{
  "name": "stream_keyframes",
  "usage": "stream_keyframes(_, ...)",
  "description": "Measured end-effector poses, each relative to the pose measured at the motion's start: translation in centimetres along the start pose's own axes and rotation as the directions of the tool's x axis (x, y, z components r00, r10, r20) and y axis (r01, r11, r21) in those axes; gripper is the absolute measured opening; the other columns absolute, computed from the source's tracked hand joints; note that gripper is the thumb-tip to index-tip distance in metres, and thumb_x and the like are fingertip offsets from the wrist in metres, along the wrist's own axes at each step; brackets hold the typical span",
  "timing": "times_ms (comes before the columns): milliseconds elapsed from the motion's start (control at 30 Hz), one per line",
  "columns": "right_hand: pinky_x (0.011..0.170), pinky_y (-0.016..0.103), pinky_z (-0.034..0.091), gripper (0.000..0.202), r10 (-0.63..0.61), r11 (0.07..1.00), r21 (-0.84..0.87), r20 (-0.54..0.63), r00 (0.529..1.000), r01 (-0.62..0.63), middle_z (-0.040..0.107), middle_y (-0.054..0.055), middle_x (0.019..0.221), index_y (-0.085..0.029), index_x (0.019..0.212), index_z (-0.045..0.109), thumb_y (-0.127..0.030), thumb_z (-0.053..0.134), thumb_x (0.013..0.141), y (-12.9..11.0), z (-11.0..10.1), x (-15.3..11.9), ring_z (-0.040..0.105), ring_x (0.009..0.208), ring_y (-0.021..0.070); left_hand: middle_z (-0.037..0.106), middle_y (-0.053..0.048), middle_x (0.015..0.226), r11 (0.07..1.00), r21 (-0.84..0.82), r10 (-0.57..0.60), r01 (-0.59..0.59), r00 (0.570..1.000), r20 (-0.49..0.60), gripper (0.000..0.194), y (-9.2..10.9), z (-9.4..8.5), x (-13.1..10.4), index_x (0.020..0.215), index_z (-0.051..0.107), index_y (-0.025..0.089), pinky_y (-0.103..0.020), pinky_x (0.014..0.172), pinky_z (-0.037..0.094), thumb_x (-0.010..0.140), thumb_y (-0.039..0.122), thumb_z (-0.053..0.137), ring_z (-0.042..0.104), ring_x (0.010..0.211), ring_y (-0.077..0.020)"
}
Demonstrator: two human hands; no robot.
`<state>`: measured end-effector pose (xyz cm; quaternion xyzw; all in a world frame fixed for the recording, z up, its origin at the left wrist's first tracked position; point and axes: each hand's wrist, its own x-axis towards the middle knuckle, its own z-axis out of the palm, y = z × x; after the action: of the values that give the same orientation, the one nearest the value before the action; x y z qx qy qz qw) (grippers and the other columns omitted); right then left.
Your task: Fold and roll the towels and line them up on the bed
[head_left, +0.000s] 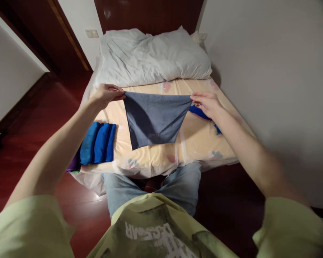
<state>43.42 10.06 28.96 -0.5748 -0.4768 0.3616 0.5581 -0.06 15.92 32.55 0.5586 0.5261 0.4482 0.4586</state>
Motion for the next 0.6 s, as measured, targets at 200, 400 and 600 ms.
stream_keyframes(200, 0.067, 0.021, 0.048, 0.031, -0.303, 0.952, 0.023, -0.041, 0.952, 0.304, 0.075, 0.003, 0.084, -0.008, 0.106, 0.068, -0.024, 0.084, 0.086, -1.4, 1.1, 7.7, 0.063, 0.066, 0.0035, 0.072, -0.002, 0.087, 0.903, 0.166, 0.408, -0.397, 0.912, -0.042, 0.04, 3.7, -1.1, 5.0, 0.115, 0.062, -0.012, -0.043, 0.094, 0.059, 0.091, 0.016, 0.076, 0.076, 0.084, -0.0122)
stream_keyframes(400, 0.071, 0.027, 0.057, 0.048, -0.462, 0.883, 0.04, -0.1, 0.881, 0.468, 0.076, 0.007, 0.087, -0.014, 0.097, 0.07, -0.056, 0.085, 0.079, 0.9, -0.6, 3.8, 0.07, 0.071, 0.0119, 0.078, -0.008, 0.09, 0.746, 0.322, 0.631, -0.583, 0.773, -0.062, 0.048, 0.7, -1.7, -0.6, 0.104, 0.076, 0.002, -0.046, 0.086, 0.064, 0.083, 0.044, 0.085, 0.077, 0.084, -0.0212)
stream_keyframes(600, 0.086, 0.036, 0.061, 0.044, -0.065, 0.997, -0.056, -0.104, 0.992, 0.059, 0.078, 0.007, 0.093, -0.019, 0.089, 0.073, -0.057, 0.086, 0.071, 15.3, 1.3, -11.1, 0.073, 0.087, 0.0204, 0.08, -0.01, 0.092, 0.898, 0.396, 0.263, -0.191, 0.955, -0.136, 0.038, -16.6, 1.6, -13.4, 0.096, 0.082, 0.017, -0.039, 0.075, 0.064, 0.083, 0.052, 0.076, 0.076, 0.077, -0.0254)
